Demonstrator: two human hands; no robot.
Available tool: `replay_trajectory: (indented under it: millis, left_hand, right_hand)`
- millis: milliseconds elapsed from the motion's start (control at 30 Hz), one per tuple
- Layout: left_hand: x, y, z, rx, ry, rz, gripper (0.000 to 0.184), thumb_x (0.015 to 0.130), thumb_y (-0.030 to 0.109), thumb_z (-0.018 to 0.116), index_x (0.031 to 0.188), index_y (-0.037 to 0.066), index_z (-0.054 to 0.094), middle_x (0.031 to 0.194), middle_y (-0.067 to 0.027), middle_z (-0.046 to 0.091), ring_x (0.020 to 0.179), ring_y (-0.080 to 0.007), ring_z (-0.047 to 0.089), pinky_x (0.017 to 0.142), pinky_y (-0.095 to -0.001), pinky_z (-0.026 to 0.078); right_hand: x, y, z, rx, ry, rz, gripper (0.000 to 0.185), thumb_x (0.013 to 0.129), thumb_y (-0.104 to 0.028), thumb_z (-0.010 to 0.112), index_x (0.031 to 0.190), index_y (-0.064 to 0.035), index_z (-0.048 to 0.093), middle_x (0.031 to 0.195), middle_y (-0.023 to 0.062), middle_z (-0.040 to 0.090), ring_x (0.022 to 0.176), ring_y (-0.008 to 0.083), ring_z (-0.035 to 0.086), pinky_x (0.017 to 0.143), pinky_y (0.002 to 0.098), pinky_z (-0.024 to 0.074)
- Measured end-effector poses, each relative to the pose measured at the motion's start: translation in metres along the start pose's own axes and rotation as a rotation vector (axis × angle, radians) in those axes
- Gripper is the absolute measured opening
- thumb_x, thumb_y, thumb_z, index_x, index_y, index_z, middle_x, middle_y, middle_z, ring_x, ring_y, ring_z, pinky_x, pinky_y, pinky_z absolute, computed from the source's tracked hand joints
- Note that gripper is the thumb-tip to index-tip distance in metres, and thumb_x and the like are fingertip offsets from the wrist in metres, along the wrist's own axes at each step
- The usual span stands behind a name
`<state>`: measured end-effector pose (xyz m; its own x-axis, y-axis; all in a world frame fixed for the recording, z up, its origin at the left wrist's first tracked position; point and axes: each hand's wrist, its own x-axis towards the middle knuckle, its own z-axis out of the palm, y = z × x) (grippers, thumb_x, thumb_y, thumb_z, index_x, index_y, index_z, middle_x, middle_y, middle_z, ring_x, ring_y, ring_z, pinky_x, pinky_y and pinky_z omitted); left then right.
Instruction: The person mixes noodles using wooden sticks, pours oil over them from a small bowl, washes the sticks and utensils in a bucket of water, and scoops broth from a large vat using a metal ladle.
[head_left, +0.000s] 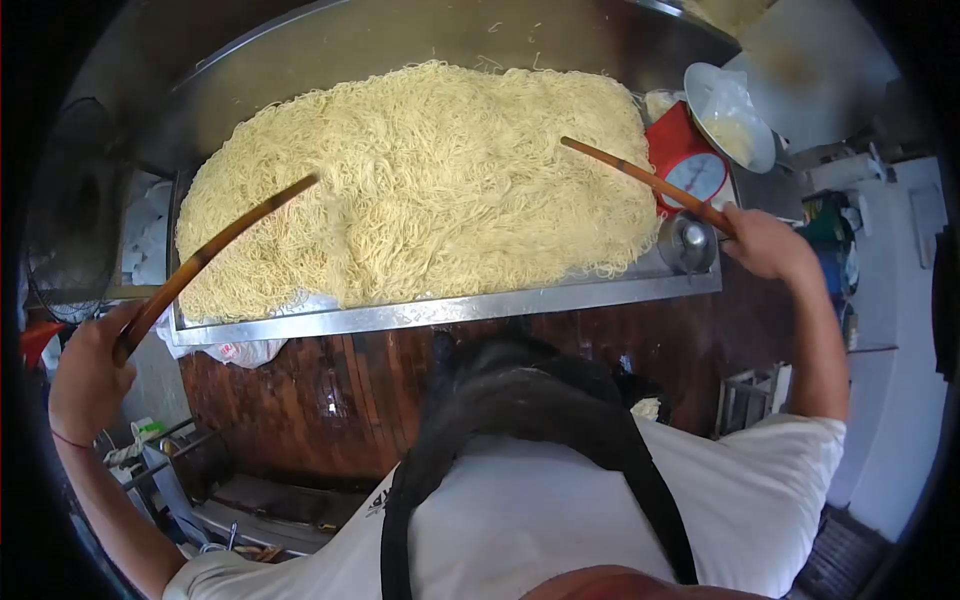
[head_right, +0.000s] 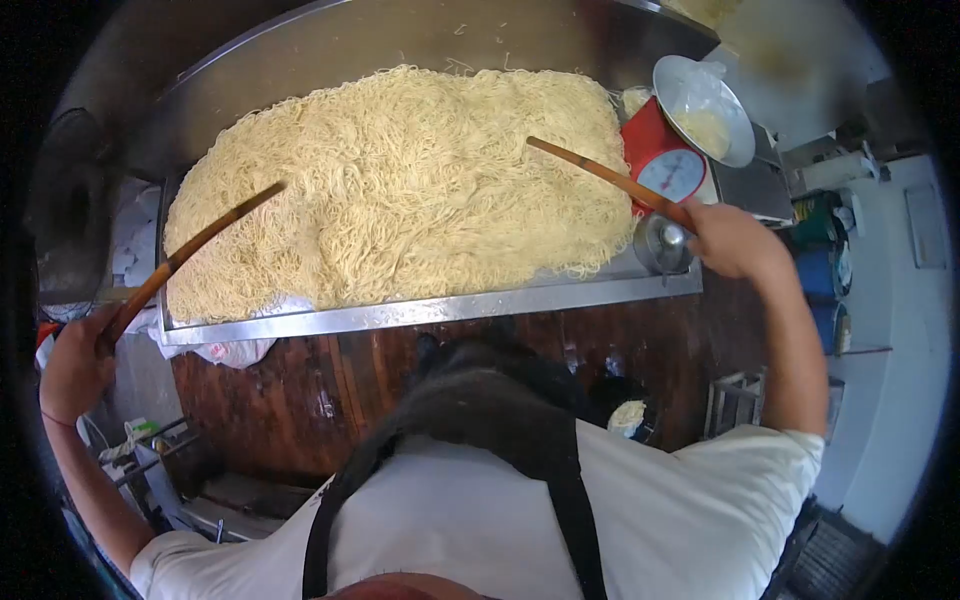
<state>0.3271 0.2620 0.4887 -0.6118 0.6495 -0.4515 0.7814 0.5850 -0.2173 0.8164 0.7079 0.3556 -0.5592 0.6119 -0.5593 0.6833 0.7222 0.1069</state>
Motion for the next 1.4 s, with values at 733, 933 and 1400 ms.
replay_trajectory:
  millis: [733,933,1400]
  left_hand:
    - [0.243,0.398,0.230,-1.333,-0.321,0.371,0.058,0.087,0.015,0.069,0.135,0.000,0.042,0.074,-0.0051,0.054,0.051,-0.0121,0.051,0.044,-0.0270,0.044]
    - [0.203,0.362,0.156,-1.700,-0.204,0.454,0.050,0.091,0.009,0.062,0.137,0.008,0.041,0.067,0.0012,0.047,0.045,-0.0077,0.043,0.038,-0.0238,0.035]
    - [0.198,0.267,0.295,-0.844,-0.177,0.363,0.068,0.082,0.014,0.067,0.144,0.004,0.041,0.121,-0.0263,0.062,0.112,-0.0372,0.061,0.095,-0.0400,0.047]
  right_hand:
    - [0.145,-0.132,0.203,1.418,0.054,-0.116,0.019,0.088,-0.016,0.063,0.094,-0.0048,0.048,0.073,0.0067,0.053,0.060,0.0189,0.056,0.055,0.0358,0.0460]
    - [0.116,-0.085,0.100,1.263,0.480,-0.342,0.019,0.092,-0.018,0.062,0.101,-0.0063,0.050,0.068,0.0024,0.052,0.051,0.0150,0.053,0.047,0.0316,0.0430]
    - [0.111,-0.021,0.307,1.044,0.241,-0.057,0.039,0.086,-0.014,0.061,0.120,0.0027,0.052,0.096,0.0179,0.061,0.091,0.0322,0.060,0.084,0.0417,0.0477]
